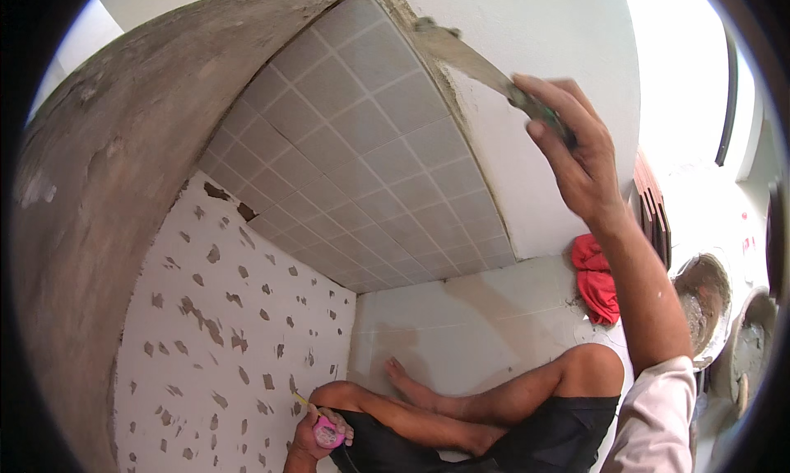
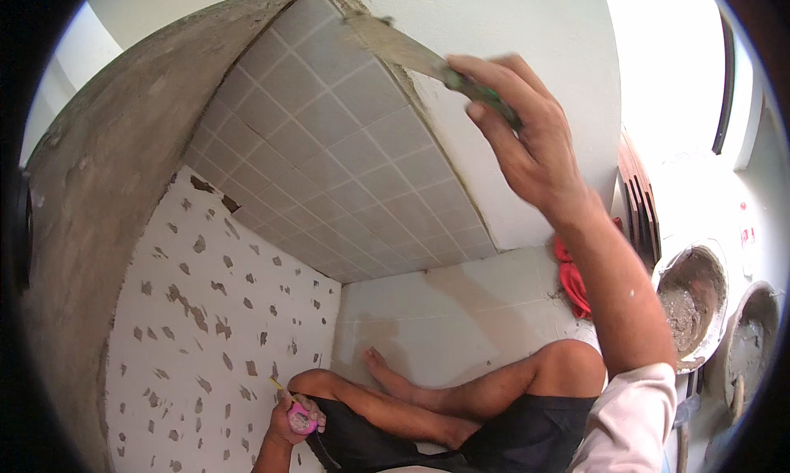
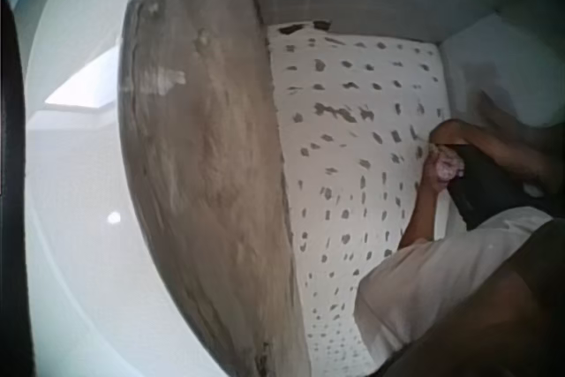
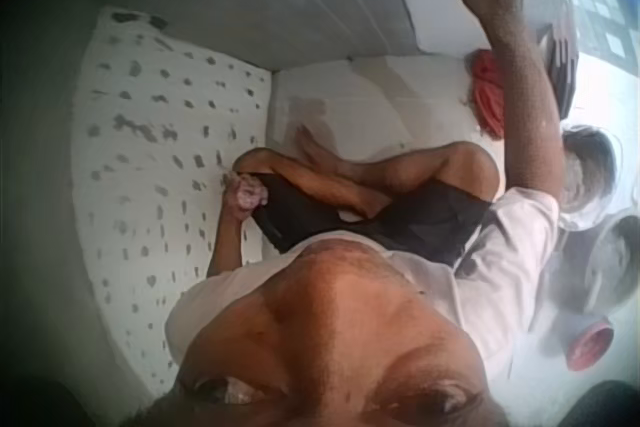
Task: The person applies mortar to the joint between a tiled wall and the ceiling using a putty knife, then wipes away excess mortar with a red cloth.
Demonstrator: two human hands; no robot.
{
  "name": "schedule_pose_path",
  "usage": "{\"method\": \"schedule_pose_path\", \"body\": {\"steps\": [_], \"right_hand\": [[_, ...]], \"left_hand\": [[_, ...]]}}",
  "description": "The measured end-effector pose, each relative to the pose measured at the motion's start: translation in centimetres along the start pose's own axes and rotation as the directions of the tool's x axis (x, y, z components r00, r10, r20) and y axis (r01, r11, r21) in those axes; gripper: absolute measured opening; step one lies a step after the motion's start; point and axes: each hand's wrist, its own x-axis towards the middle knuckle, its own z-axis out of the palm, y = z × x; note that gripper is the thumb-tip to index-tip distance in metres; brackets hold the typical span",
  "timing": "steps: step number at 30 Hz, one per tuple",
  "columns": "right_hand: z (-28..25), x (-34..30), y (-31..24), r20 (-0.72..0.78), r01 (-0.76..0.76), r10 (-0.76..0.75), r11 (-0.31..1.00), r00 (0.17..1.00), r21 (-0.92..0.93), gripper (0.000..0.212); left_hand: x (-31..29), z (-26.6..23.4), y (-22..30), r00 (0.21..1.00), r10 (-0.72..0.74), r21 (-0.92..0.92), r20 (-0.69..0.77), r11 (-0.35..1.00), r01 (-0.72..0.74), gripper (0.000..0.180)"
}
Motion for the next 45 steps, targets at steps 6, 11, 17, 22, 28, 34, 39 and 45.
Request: {"method": "schedule_pose_path", "body": {"steps": [6, 11, 17, 22, 28, 34, 39, 45], "right_hand": [[1.7, 8.9, 2.7, 0.195, 0.501, -0.468, 0.729, 0.862, -0.466, 0.036], [2.4, 13.8, 2.5, 0.316, 0.596, -0.528, 0.530, 0.789, -0.603, 0.039], [2.9, 17.1, 3.2, 0.393, 0.658, -0.552, 0.441, 0.735, -0.610, 0.032], [2.6, 18.6, 3.9, 0.410, 0.705, -0.601, 0.408, 0.686, -0.580, 0.029], [2.5, 19.1, 3.0, 0.469, 0.680, -0.499, 0.446, 0.729, -0.582, 0.031], [1.5, 12.6, 2.6, 0.269, 0.461, -0.396, 0.551, 0.878, -0.695, 0.022], [6.3, 4.2, 2.1, -0.050, 0.029, -0.032, 0.999, 0.998, -0.046, 0.030], [12.7, 4.1, -3.4, 0.039, -0.474, 0.560, 0.660, 0.828, 0.583, 0.028]], "left_hand": [[0.9, 0.2, 0.7, 0.999, -0.035, 0.010, 0.001, 0.999, 0.035, 0.059], [0.9, 0.5, 0.8, 0.999, -0.033, -0.007, 0.008, 0.999, 0.033, 0.058], [1.0, 0.7, 0.6, 0.999, -0.036, -0.021, 0.018, 0.999, 0.036, 0.057], [1.1, 0.5, 0.3, 0.999, -0.009, 0.034, 0.035, 0.999, 0.008, 0.056], [1.1, 0.8, 0.5, 1.000, -0.010, 0.006, -0.010, 1.000, 0.010, 0.056], [1.3, 0.2, 0.4, 1.000, -0.010, 0.047, -0.002, 0.999, 0.010, 0.056], [1.7, 0.7, 0.2, 1.000, -0.012, 0.032, -0.007, 0.999, 0.013, 0.056], [1.0, 0.0, 0.1, 0.999, 0.004, 0.072, -0.037, 0.997, -0.002, 0.055]]}}
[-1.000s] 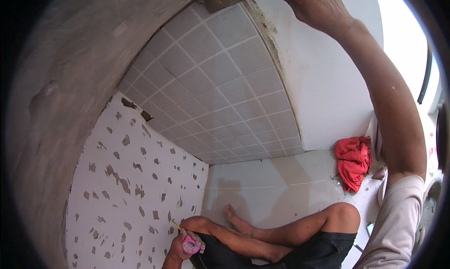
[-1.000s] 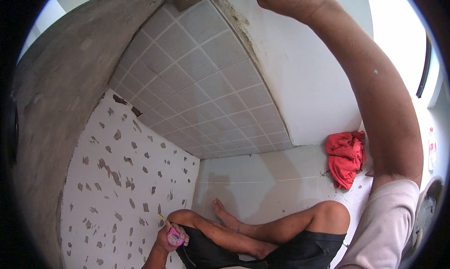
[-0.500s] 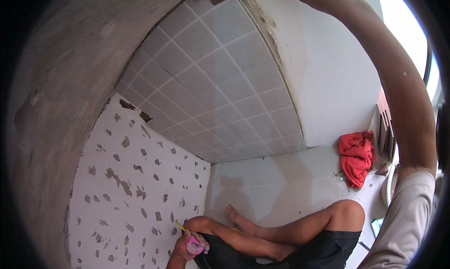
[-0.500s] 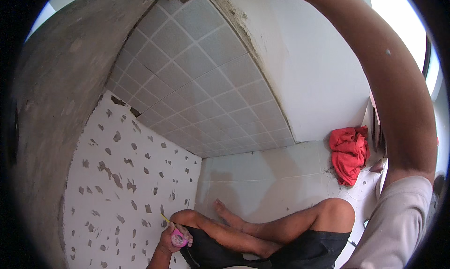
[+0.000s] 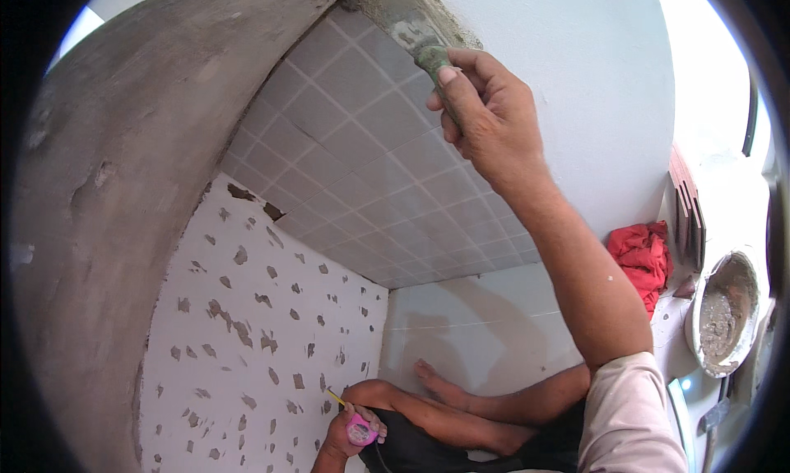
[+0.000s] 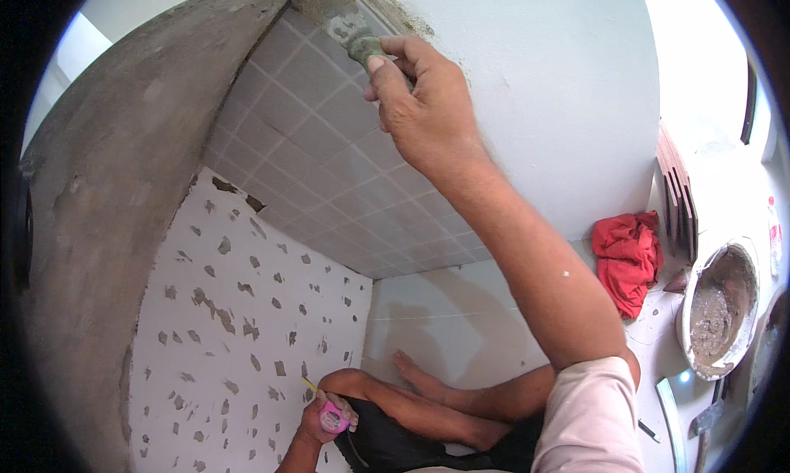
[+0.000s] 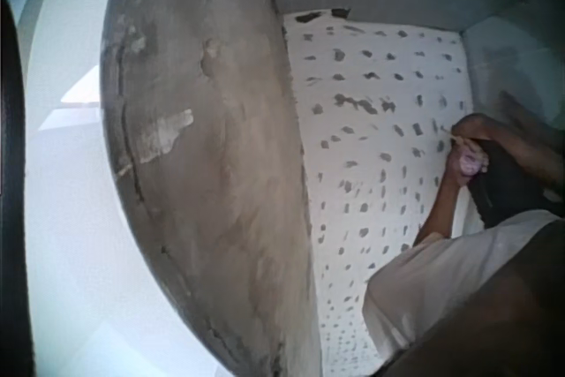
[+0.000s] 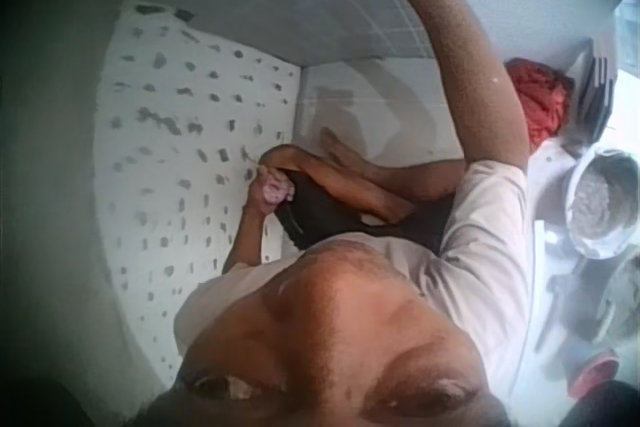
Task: The person applies mortar to the joint between a tiled wall and the ceiling using a putty knife, then wipes away excess mortar with a red cloth.
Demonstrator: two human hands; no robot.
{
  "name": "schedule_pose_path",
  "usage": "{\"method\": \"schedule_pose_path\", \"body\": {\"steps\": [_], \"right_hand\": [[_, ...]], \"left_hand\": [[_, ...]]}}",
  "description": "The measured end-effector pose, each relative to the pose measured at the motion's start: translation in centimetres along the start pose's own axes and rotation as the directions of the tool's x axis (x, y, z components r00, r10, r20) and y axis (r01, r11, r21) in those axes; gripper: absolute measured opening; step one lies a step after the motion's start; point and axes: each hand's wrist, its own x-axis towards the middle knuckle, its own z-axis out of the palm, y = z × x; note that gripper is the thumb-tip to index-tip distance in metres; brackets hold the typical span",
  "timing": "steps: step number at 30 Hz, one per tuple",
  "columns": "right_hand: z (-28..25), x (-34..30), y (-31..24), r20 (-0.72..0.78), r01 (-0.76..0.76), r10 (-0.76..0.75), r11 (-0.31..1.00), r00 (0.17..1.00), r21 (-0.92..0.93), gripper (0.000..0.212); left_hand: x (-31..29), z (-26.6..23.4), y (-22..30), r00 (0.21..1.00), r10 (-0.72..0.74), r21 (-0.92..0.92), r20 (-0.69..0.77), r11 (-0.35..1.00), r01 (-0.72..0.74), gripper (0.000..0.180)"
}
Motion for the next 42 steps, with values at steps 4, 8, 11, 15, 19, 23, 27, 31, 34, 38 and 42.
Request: {"method": "schedule_pose_path", "body": {"steps": [4, 8, 11, 15, 19, 23, 27, 31, 34, 38, 42], "right_hand": [[1.5, 1.9, 1.9, -0.059, 0.093, -0.094, 0.995, 0.994, -0.023, 0.029], [1.5, 3.2, 3.5, -0.048, 0.207, -0.212, 0.974, 0.976, -0.090, 0.032], [1.7, 3.7, 3.9, -0.046, 0.227, -0.233, 0.966, 0.971, -0.121, 0.031], [2.0, 4.4, 4.4, -0.065, 0.257, -0.274, 0.947, 0.960, -0.190, 0.030], [2.9, 3.0, 2.5, -0.092, 0.279, -0.336, 0.882, 0.937, -0.379, 0.029], [3.1, -0.6, 1.0, -0.140, 0.177, -0.287, 0.836, 0.948, -0.519, 0.024], [1.5, -2.0, 2.7, -0.124, 0.255, -0.347, 0.849, 0.929, -0.463, 0.017], [-0.4, 1.6, 2.7, 0.089, 0.382, -0.426, 0.676, 0.900, -0.630, 0.017], [-2.5, 4.4, 0.7, 0.280, 0.590, -0.584, 0.447, 0.761, -0.672, 0.020], [-3.1, 3.2, 1.6, 0.211, 0.385, -0.328, 0.681, 0.921, -0.623, 0.026], [0.1, 1.4, 4.6, 0.086, 0.427, -0.449, 0.749, 0.890, -0.507, 0.022]], "left_hand": [[-0.1, -0.1, -0.4, 1.000, -0.016, -0.068, 0.004, 0.998, 0.016, 0.054], [-0.2, 0.0, -0.3, 0.999, -0.008, -0.075, 0.034, 0.997, 0.010, 0.054], [-0.4, 0.0, -0.1, 1.000, -0.021, -0.077, 0.009, 0.997, 0.021, 0.054], [0.2, -0.1, 0.0, 0.998, -0.019, -0.070, 0.054, 0.997, 0.023, 0.054], [0.5, 0.0, 0.0, 0.998, -0.025, -0.060, 0.055, 0.998, 0.028, 0.055], [-0.1, -0.5, -0.1, 0.999, -0.003, -0.058, 0.045, 0.998, 0.005, 0.055], [-0.3, -0.7, -0.2, 0.998, 0.004, -0.072, 0.060, 0.997, 0.001, 0.054], [-0.1, -0.6, -0.4, 0.997, -0.005, -0.072, 0.072, 0.997, 0.010, 0.052], [-0.2, -0.1, -0.8, 0.999, 0.034, -0.027, 0.025, 0.999, -0.034, 0.055], [0.0, -0.3, -0.4, 0.998, 0.023, -0.087, 0.060, 0.996, -0.018, 0.054], [0.4, 0.0, 0.2, 0.999, -0.017, -0.047, 0.041, 0.999, 0.019, 0.051]]}}
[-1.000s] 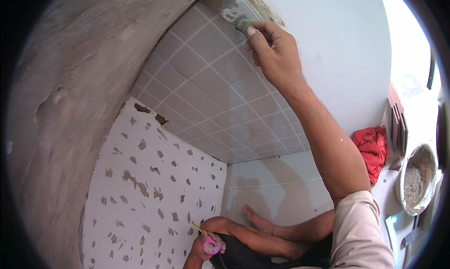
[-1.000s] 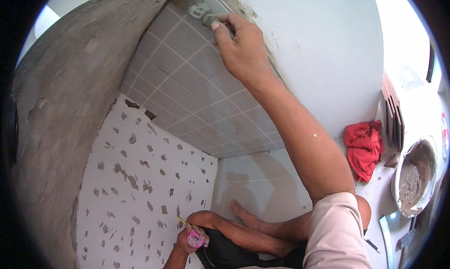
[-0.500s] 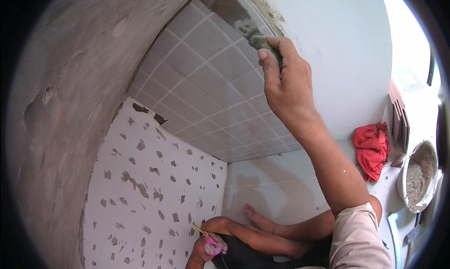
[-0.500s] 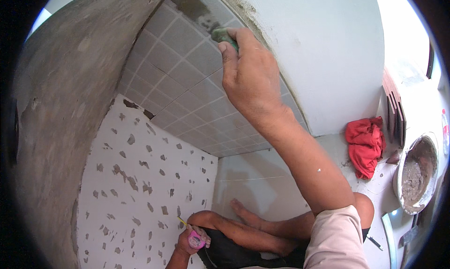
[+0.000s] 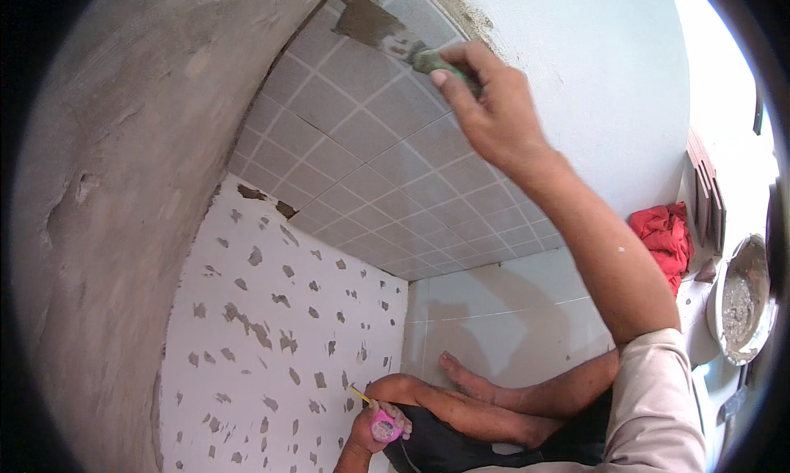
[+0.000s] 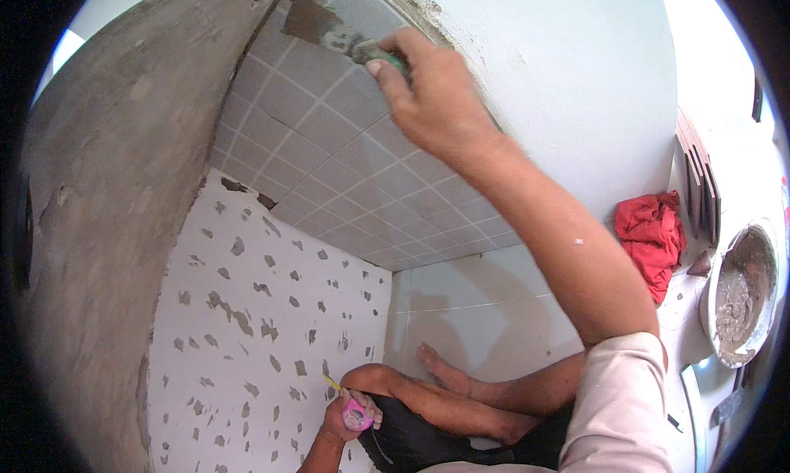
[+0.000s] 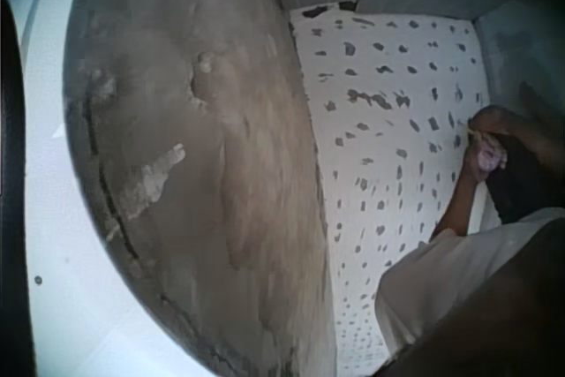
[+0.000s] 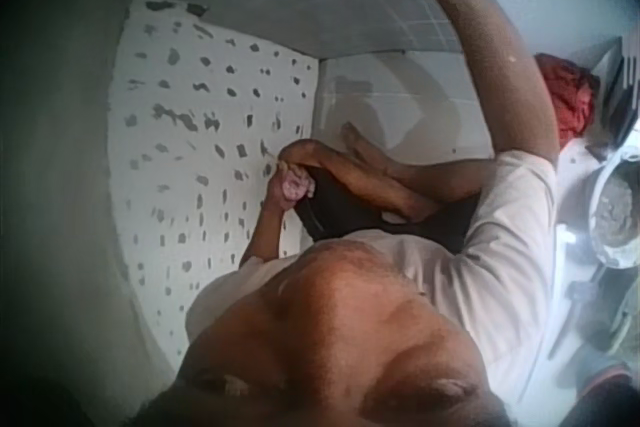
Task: The person applies mortar to the joint between a tiled wall and the ceiling using a putty knife, then wipes away excess mortar with a red cloth.
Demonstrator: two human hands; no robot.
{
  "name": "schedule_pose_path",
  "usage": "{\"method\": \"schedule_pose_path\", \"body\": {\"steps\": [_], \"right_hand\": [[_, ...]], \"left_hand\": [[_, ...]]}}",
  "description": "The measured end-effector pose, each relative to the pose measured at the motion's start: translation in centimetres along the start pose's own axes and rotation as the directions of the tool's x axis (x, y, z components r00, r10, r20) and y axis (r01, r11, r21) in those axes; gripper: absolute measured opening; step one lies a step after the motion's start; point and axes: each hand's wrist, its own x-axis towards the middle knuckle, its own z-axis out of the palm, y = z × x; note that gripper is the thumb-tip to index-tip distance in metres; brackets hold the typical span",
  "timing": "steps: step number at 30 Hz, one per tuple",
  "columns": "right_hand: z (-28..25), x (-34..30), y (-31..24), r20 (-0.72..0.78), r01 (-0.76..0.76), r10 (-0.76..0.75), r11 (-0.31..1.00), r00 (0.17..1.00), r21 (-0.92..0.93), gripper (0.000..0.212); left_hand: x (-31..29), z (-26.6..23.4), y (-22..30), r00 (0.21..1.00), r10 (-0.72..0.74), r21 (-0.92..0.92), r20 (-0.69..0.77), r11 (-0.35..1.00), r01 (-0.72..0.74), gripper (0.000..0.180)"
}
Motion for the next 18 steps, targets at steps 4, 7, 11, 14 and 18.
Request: {"method": "schedule_pose_path", "body": {"steps": [4, 7, 11, 14, 18], "right_hand": [[2.8, 0.7, -1.5, -0.036, -0.144, 0.152, 0.976, 0.988, 0.162, 0.023], [4.3, 1.1, -1.3, -0.089, -0.157, 0.177, 0.969, 0.980, 0.192, 0.024], [5.5, 1.2, -0.7, -0.085, -0.232, 0.262, 0.935, 0.961, 0.268, 0.024], [6.2, 1.4, -0.6, -0.137, -0.241, 0.270, 0.950, 0.953, 0.199, 0.024], [4.7, 0.9, -0.7, -0.168, -0.220, 0.239, 0.968, 0.956, 0.124, 0.023]], "left_hand": [[-0.3, -0.2, -0.6, 1.000, 0.022, -0.013, -0.003, 1.000, -0.022, 0.051], [-0.8, -0.2, -0.8, 0.999, 0.039, -0.011, -0.013, 0.999, -0.039, 0.052], [-0.7, 0.0, -0.8, 0.999, 0.035, -0.032, -0.005, 0.999, -0.035, 0.051], [-0.5, -0.3, -0.6, 1.000, 0.014, -0.013, 0.007, 1.000, -0.014, 0.052], [-0.2, -0.5, -0.8, 1.000, 0.000, -0.017, 0.001, 1.000, 0.000, 0.053]]}}
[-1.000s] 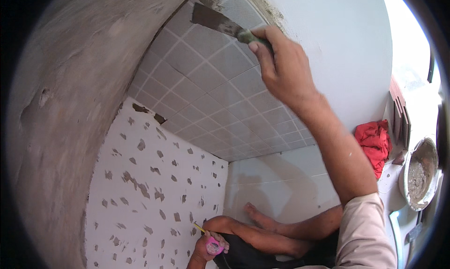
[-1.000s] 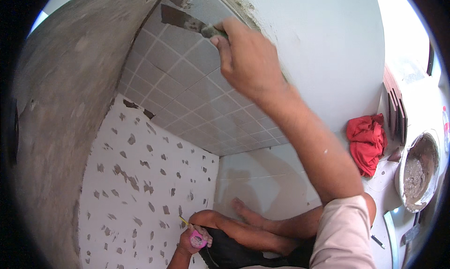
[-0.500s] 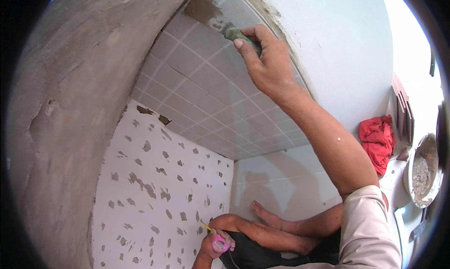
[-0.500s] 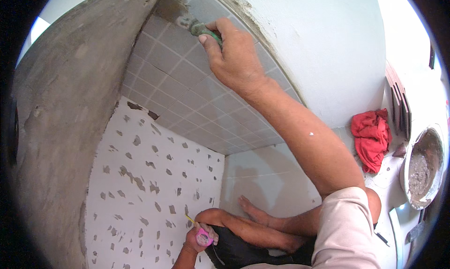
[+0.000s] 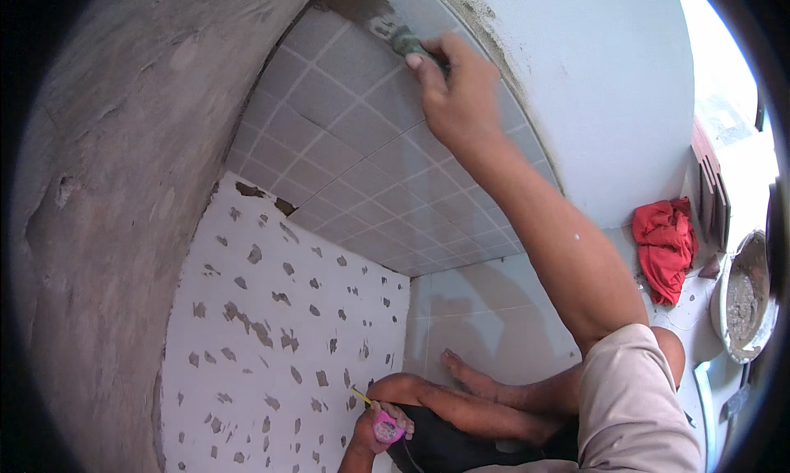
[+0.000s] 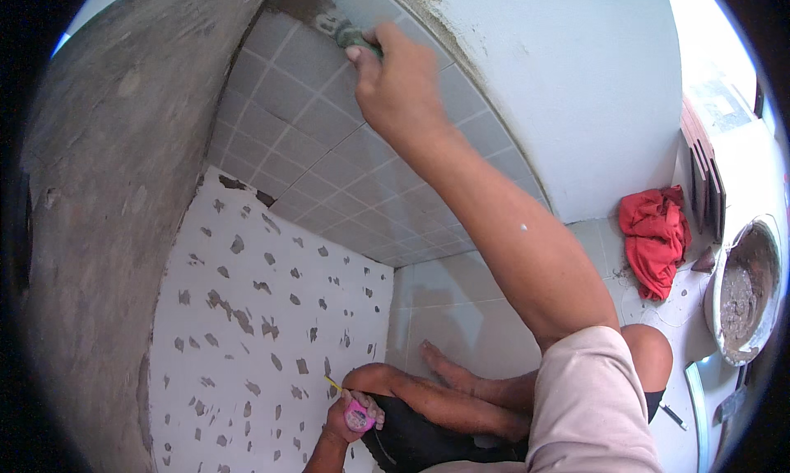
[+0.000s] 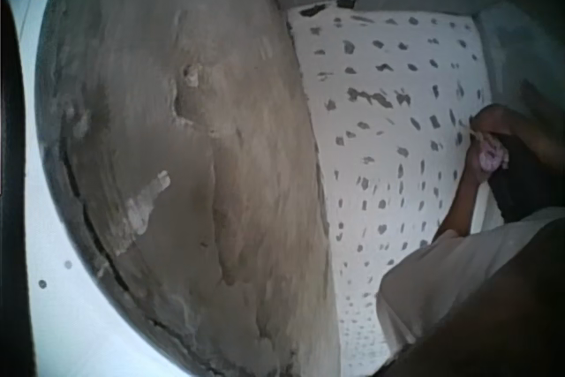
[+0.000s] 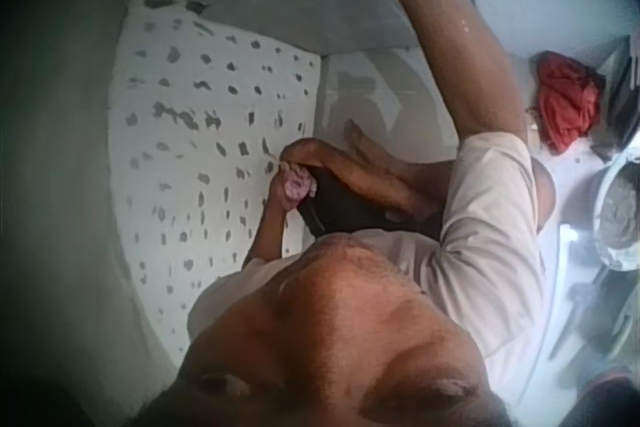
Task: The person applies mortar to the joint between a tiled wall and the ceiling using a putty knife, then wipes away excess mortar with a red cloth.
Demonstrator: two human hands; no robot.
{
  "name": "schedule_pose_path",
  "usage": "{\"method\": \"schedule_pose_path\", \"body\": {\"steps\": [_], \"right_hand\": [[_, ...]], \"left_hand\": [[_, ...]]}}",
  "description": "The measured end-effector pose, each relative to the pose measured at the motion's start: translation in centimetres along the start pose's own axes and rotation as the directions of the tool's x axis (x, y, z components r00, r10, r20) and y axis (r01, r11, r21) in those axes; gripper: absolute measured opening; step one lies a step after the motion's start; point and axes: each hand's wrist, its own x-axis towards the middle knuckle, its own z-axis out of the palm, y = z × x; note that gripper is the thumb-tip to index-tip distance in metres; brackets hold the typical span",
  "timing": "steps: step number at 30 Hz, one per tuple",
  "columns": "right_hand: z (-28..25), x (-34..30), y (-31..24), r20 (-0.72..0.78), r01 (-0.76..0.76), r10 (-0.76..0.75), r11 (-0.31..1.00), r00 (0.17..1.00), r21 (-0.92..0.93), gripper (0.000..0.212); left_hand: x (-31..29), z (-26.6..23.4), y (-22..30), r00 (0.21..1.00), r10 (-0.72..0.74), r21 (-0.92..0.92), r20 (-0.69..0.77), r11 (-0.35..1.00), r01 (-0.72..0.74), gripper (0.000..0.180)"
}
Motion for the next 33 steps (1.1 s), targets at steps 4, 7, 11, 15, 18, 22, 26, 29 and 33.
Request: {"method": "schedule_pose_path", "body": {"steps": [4, 7, 11, 15, 18, 22, 26, 29, 33], "right_hand": [[-2.9, -3.6, 0.0, -0.070, 0.066, -0.064, 0.997, 0.995, 0.035, 0.019], [-3.3, -3.2, -0.5, -0.017, 0.157, -0.157, 0.987, 0.988, 0.024, 0.018], [-2.4, -0.5, 0.1, 0.092, 0.407, -0.399, 0.909, 0.912, -0.090, 0.017], [-3.3, 2.2, 0.4, 0.103, 0.573, -0.566, 0.785, 0.818, -0.236, 0.019], [-3.8, 0.3, -0.2, 0.153, 0.550, -0.530, 0.778, 0.834, -0.303, 0.016], [-3.0, -2.6, -1.1, 0.273, 0.116, -0.106, 0.993, 0.956, -0.019, 0.018], [-2.2, -1.6, -2.2, 0.283, 0.053, -0.061, 0.998, 0.957, 0.034, 0.031], [-3.5, 0.6, -5.1, 0.386, -0.108, 0.097, 0.994, 0.917, 0.009, 0.032], [-5.5, 4.7, -7.9, 0.559, -0.193, 0.208, 0.977, 0.802, -0.088, 0.035]], "left_hand": [[-0.5, -0.1, 0.1, 1.000, 0.013, 0.001, -0.007, 1.000, -0.013, 0.052], [-0.3, -0.1, 0.2, 1.000, 0.023, 0.011, -0.004, 1.000, -0.023, 0.052], [-0.2, 0.4, 0.3, 1.000, 0.014, 0.009, -0.020, 1.000, -0.014, 0.052], [0.2, 0.9, 0.0, 0.999, 0.043, 0.019, -0.015, 0.999, -0.042, 0.053], [-0.3, 0.7, 0.2, 0.997, 0.035, 0.027, -0.068, 0.999, -0.033, 0.053], [-0.1, 0.7, 0.6, 0.999, 0.018, 0.057, -0.034, 0.998, -0.016, 0.054], [0.2, 1.2, 0.4, 0.997, 0.026, 0.072, -0.070, 0.997, -0.021, 0.054], [-0.5, 0.7, 0.1, 0.996, 0.021, 0.045, -0.085, 0.999, -0.018, 0.054], [-0.1, 0.5, 0.1, 0.998, 0.038, 0.046, -0.044, 0.998, -0.036, 0.052]]}}
